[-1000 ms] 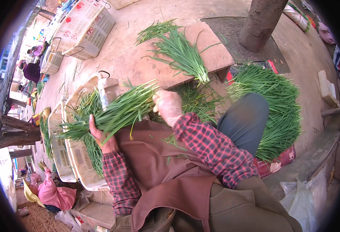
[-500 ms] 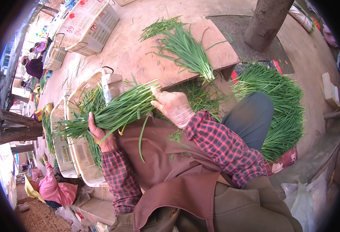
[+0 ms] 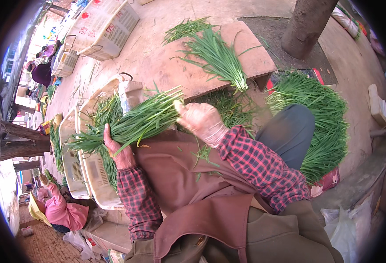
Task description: The person is cleaning bunches of green chives by hand, stripping away damaged outer leaves and sorting them into piles.
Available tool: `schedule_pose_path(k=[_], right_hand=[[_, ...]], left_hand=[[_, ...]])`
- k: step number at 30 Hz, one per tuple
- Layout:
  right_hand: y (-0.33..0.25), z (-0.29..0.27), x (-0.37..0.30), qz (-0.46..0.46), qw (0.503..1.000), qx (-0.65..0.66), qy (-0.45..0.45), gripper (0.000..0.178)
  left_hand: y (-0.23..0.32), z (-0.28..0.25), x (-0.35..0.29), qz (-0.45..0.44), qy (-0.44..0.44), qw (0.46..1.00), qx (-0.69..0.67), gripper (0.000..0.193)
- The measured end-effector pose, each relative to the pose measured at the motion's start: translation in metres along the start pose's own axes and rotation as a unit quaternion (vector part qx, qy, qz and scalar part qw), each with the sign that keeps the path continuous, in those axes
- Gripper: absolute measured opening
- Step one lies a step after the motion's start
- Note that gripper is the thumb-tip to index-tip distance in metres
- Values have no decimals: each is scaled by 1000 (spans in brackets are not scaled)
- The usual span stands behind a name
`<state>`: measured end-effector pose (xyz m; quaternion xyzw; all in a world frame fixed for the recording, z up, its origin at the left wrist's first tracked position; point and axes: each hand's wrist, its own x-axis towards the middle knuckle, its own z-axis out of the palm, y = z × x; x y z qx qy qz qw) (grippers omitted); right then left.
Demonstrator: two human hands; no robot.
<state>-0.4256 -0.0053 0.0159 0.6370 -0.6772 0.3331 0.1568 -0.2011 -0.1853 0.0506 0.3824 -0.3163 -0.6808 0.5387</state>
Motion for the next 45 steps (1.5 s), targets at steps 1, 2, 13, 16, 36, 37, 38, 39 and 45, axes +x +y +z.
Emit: schedule_pose_path(k=[1, 2, 13, 16, 36, 37, 38, 39, 45], right_hand=[[-9, 1, 7, -21, 1000, -3, 0, 51], [-17, 4, 14, -43, 999, -6, 0, 54], [101, 25, -50, 327, 942, -78, -15, 27], [72, 6, -42, 400, 892, 49, -203, 35], [39, 23, -27, 393, 813, 428, -36, 29], [36, 21, -19, 354, 849, 390, -37, 46], [34, 25, -12, 369, 833, 409, -53, 51], [33, 31, -4, 384, 814, 429, -70, 55], [25, 25, 16, 448, 651, 605, -95, 15]], left_hand=[[-1, -1, 1, 1, -2, 1000, -6, 24], [-2, -3, 2, 5, -2, 1000, -3, 24], [3, -30, 18, 15, 19, 999, -24, 24], [6, -40, 17, 56, 24, 998, 17, 25], [8, -37, 32, -88, 18, 992, -92, 29], [7, -35, 35, -105, 3, 990, -96, 29], [6, -34, 35, -111, 2, 989, -96, 28], [6, -29, 32, -117, 4, 988, -96, 28], [3, -39, 39, -124, -7, 989, -78, 27]])
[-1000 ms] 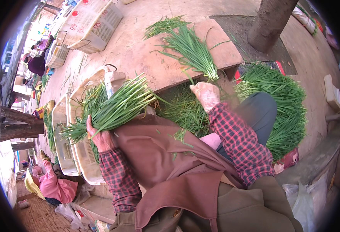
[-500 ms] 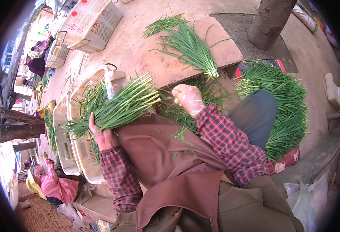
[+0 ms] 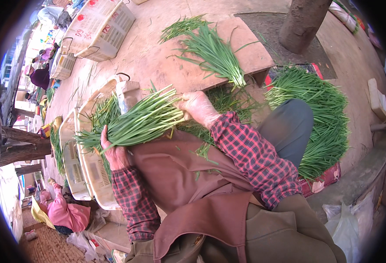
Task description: The person is cleaning bunches of green chives by hand, stripping away damaged outer leaves and sorting them into piles.
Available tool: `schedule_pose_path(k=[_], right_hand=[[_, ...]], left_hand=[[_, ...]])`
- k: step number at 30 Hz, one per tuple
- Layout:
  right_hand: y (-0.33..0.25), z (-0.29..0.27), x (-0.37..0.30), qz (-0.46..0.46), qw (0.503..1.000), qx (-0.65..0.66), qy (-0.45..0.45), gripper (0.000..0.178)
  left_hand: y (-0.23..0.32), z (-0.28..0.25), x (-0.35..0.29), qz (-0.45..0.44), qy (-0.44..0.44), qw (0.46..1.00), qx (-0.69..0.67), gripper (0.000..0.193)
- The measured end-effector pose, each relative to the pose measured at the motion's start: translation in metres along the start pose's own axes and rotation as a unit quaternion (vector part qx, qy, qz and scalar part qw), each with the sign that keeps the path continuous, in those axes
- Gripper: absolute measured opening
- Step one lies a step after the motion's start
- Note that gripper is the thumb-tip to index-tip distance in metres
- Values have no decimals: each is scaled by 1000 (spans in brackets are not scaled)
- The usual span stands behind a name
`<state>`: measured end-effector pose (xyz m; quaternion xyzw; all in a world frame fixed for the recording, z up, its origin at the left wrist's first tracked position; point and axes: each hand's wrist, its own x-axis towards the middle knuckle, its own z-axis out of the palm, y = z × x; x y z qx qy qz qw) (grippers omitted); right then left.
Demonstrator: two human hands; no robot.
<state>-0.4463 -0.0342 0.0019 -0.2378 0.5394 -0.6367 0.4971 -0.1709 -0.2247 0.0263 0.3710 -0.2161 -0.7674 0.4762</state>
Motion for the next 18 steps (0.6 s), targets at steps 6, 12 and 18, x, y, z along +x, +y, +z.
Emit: schedule_pose_path(k=[6, 12, 18], right_hand=[[25, -76, -1, 76, 982, -128, 120, 18], [29, -27, -17, -20, 990, -136, -30, 59], [-6, 30, -24, 12, 993, 52, -109, 39]], left_hand=[[17, -3, 1, -2, 9, 999, -31, 30], [14, 11, -2, 21, 49, 999, -12, 31], [4, 7, -7, 35, 9, 999, 0, 30]])
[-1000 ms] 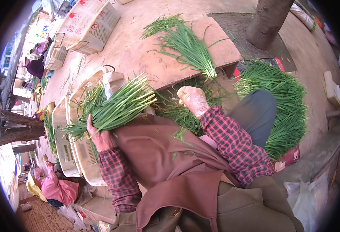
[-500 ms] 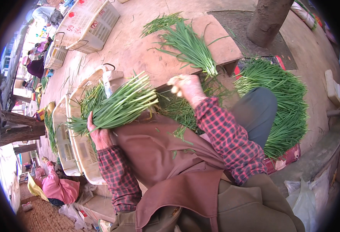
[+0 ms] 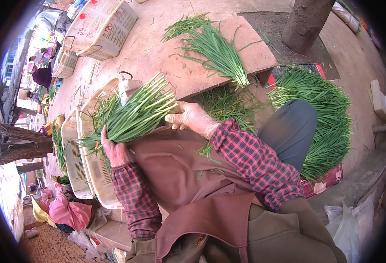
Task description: The person is cleaning bunches of green chives by hand, stripping away damaged outer leaves and sorting them into piles.
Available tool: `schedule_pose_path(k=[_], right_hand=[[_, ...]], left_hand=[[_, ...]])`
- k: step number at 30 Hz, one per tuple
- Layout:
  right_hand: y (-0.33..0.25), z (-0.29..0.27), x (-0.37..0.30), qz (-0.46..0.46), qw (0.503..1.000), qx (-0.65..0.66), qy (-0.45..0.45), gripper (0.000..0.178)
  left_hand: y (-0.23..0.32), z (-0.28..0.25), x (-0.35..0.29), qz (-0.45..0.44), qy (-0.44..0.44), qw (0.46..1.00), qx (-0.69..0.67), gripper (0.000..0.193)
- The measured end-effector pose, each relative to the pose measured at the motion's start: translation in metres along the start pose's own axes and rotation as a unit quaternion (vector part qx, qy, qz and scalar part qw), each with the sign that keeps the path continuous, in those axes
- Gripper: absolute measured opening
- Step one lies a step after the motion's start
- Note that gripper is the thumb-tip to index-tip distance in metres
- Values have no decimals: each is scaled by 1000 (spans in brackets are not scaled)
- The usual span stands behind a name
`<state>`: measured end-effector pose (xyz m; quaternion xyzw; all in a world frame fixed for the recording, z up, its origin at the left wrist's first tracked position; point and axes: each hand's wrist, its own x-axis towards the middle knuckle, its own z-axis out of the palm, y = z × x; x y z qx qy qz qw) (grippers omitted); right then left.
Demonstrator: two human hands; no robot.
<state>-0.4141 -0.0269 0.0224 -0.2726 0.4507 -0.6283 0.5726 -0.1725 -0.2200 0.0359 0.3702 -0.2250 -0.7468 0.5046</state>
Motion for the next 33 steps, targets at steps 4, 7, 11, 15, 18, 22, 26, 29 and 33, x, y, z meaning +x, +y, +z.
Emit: schedule_pose_path(k=[4, 7, 11, 15, 18, 22, 26, 29, 33], right_hand=[[13, -2, 9, 23, 999, 44, -10, 24], [5, -18, 7, 24, 963, 268, 27, 23], [9, -82, -3, -60, 985, -8, 162, 23], [13, -56, -4, 71, 958, -265, 82, 40], [-2, -38, 5, -1, 998, -17, 68, 39], [4, -33, 15, 10, 986, 160, -53, 34], [11, -33, 16, -4, 959, 261, -114, 32], [12, -32, 13, 28, 958, 258, -118, 37], [4, -33, 9, 26, 959, 232, -159, 49]], left_hand=[[-9, -8, 15, -19, 36, 999, -15, 32], [-9, -17, 18, -6, 18, 1000, 19, 29], [-3, -17, 0, 45, -43, 993, 100, 33], [7, 4, -2, -29, 35, 999, -19, 29], [-4, 2, 9, -23, 24, 999, -5, 33], [-7, 3, 18, -69, 7, 997, -43, 29], [-11, 1, 18, -82, -22, 994, -62, 27], [-13, 2, 17, -90, -40, 993, -57, 28], [-15, 12, 11, -89, -35, 994, -45, 30]])
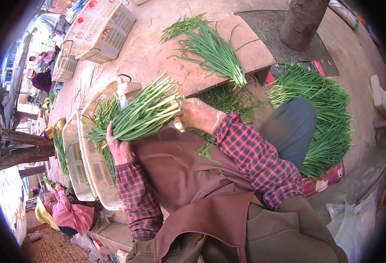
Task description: The person is cleaning bunches of green chives by hand, stripping away damaged outer leaves and sorting them into piles.
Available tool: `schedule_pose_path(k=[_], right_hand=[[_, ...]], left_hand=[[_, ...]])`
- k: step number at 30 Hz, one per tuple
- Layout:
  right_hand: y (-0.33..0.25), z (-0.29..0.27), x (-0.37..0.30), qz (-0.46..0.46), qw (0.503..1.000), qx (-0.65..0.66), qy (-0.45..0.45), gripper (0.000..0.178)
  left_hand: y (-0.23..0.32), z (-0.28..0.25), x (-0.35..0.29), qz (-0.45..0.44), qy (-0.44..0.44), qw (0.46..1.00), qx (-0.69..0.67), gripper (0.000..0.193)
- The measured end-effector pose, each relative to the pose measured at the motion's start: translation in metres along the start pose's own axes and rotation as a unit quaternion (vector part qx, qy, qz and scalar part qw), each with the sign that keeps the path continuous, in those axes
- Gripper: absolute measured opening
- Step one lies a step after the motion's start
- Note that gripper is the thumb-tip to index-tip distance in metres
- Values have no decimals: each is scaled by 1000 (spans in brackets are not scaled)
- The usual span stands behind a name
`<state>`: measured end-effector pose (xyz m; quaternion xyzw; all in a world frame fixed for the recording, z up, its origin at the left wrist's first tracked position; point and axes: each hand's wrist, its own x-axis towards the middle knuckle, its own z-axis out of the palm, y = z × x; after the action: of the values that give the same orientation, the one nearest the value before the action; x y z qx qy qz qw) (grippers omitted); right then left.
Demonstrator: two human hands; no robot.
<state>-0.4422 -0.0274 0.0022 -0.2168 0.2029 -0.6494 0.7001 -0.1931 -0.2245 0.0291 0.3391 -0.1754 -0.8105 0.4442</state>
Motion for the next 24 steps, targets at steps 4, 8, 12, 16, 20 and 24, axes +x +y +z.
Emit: schedule_pose_path(k=[4, 8, 12, 16, 20, 24], right_hand=[[-10, 8, -7, 16, 999, -39, 17, 47], [-18, 12, -1, 92, 989, -107, 30, 44], [-19, 17, 3, 123, 984, -121, 54, 41], [-15, 18, 3, 107, 984, -130, 64, 31], [-3, 7, 2, 90, 984, -104, 109, 23], [-1, 4, 5, 113, 989, -29, 96, 16]], left_hand=[[1, 1, -1, 9, -15, 1000, 7, 31], [0, -1, -1, 31, -9, 999, 36, 32], [-3, 5, -4, 29, -12, 999, 18, 30], [-4, -1, 2, 40, -33, 998, 31, 30], [-2, -2, 3, 53, -22, 997, 55, 29], [-4, 2, 1, 56, -7, 997, 58, 28]])
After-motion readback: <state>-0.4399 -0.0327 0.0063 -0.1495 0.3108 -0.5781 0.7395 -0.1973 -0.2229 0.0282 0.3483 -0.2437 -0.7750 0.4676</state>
